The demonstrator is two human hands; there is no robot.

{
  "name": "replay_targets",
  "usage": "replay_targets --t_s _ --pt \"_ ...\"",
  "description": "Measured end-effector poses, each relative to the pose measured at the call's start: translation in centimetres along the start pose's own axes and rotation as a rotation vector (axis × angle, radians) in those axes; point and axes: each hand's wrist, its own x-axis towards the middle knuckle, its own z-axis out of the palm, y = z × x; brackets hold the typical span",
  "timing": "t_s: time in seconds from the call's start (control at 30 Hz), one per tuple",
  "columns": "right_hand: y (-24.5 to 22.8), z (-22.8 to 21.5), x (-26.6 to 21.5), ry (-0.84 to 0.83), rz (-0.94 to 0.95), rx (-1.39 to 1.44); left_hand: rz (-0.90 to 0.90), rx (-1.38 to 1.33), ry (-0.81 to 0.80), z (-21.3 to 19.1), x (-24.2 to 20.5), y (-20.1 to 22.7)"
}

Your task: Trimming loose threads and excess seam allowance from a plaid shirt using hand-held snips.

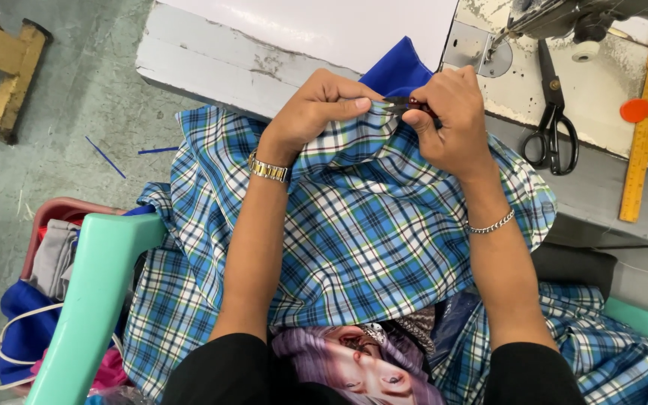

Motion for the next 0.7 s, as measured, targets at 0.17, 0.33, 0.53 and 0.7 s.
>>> replay_targets --t_s 0.17,0.33,0.53,0.7 --pt "0.0 -0.1 0.1 0.034 -0.013 0.02 -0.017 0.027 -0.011 0.3 0.0 0.8" --pt "-0.3 -0.2 0.0 0.031 0.032 0.027 -0.021 0.016 -0.033 0.4 0.1 1.2" --pt "-0.1 -0.2 0.0 0.028 0.005 0.024 -0.006 0.029 -0.032 0.4 0.0 1.1" --pt "-0.2 -0.2 0.1 0.034 0.0 0.012 -0.009 0.001 -0.007 0.3 -0.1 0.9"
